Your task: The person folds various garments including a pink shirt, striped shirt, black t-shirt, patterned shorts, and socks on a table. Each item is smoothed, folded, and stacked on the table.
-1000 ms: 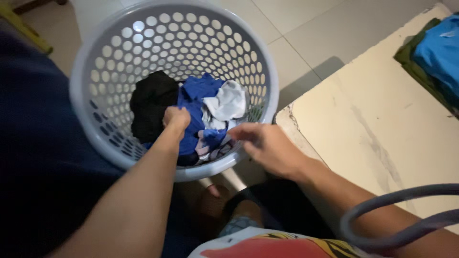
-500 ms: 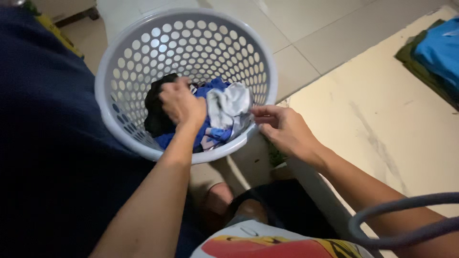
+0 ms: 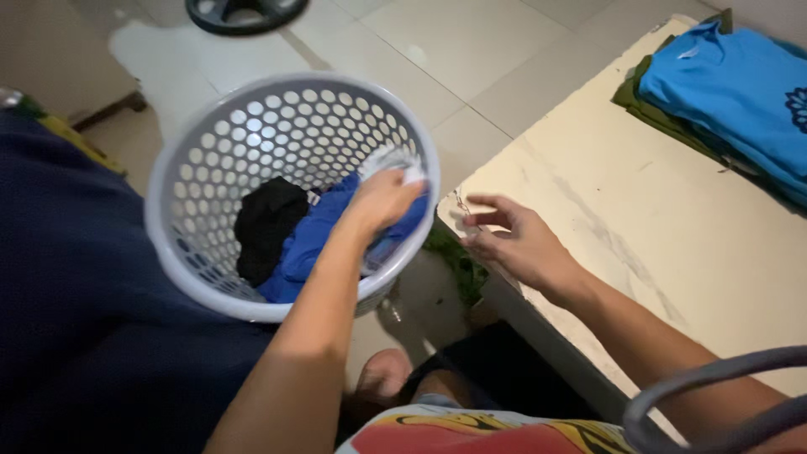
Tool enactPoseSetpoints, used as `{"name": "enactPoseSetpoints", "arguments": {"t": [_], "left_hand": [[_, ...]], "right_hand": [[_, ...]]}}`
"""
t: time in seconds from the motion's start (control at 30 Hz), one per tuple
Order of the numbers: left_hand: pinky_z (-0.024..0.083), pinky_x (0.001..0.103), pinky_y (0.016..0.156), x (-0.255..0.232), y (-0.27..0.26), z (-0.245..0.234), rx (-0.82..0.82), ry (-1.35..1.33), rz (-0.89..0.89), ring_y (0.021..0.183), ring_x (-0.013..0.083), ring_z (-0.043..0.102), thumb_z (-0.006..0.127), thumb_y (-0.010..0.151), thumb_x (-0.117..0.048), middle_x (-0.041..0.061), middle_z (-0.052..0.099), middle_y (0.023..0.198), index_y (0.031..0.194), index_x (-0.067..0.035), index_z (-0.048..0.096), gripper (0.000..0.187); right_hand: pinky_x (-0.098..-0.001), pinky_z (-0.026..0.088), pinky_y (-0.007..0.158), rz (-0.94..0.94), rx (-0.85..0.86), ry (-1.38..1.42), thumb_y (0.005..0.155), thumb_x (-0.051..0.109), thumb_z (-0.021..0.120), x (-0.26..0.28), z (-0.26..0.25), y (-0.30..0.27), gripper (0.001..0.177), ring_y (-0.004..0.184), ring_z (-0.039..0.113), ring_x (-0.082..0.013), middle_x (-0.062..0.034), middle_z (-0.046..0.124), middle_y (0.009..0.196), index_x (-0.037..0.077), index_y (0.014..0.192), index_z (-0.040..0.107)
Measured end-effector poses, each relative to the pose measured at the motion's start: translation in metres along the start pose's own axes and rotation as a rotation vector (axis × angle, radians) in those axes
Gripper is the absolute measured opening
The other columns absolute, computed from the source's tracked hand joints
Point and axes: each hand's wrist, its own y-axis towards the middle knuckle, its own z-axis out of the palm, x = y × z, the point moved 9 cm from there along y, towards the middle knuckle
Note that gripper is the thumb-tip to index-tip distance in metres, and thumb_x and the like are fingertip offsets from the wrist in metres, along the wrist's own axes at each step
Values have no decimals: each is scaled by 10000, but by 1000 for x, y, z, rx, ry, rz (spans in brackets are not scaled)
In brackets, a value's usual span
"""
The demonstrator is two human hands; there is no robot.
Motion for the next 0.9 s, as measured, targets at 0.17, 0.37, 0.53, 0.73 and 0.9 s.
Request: {"name": "enactPoseSetpoints", "arguments": {"t": [0.17, 0.37, 0.53, 0.73, 0.9], "left_hand": [[547, 466, 792, -141, -52, -23, 287, -851, -19, 882, 272, 677, 602, 977, -409, 118, 719, 988, 1094, -15, 698, 422], [585, 427, 702, -219, -51, 1, 325, -1077, -58, 817, 228, 675, 587, 948, -419, 51, 674, 947, 1040, -90, 663, 349], [603, 479, 766, -254, -12, 19, 333, -1369, -58, 841, 258, 682, 566, 941, -374, 72, 672, 901, 1011, -93, 642, 299], [640, 480, 789, -218, 56, 70, 155, -1507, -255, 910, 284, 726, 527, 948, -316, 119, 725, 989, 1051, -43, 657, 319], [584, 486, 820, -162, 53, 153, 8, -584, -242, 991, 345, 701, 824, 716, -424, 221, 681, 1116, 1178, 14, 601, 674]], "right_hand": [[-317, 588, 795, -90, -11, 262, 836, 125, 716, 30, -9, -14, 692, 1017, 701, -172, -95, 661, 1257, 107, 1467, 432], [-293, 588, 798, -145, -303, 337, 907, 118, 710, -6, -122, -57, 455, 918, 695, -159, -100, 717, 1130, 17, 1336, 599], [-327, 567, 683, -134, -635, 622, 1063, 201, 640, -101, -257, -148, 198, 802, 662, -155, -48, 663, 1017, 54, 1196, 619], [-336, 560, 741, -113, -860, 615, 1100, 243, 558, -196, -344, -263, 219, 910, 678, -162, -25, 678, 1121, 133, 1278, 624], [-354, 551, 707, 272, -1148, 523, 1056, 324, 526, -251, -336, -313, 275, 879, 656, -121, 0, 679, 1066, 162, 1223, 673]]}}
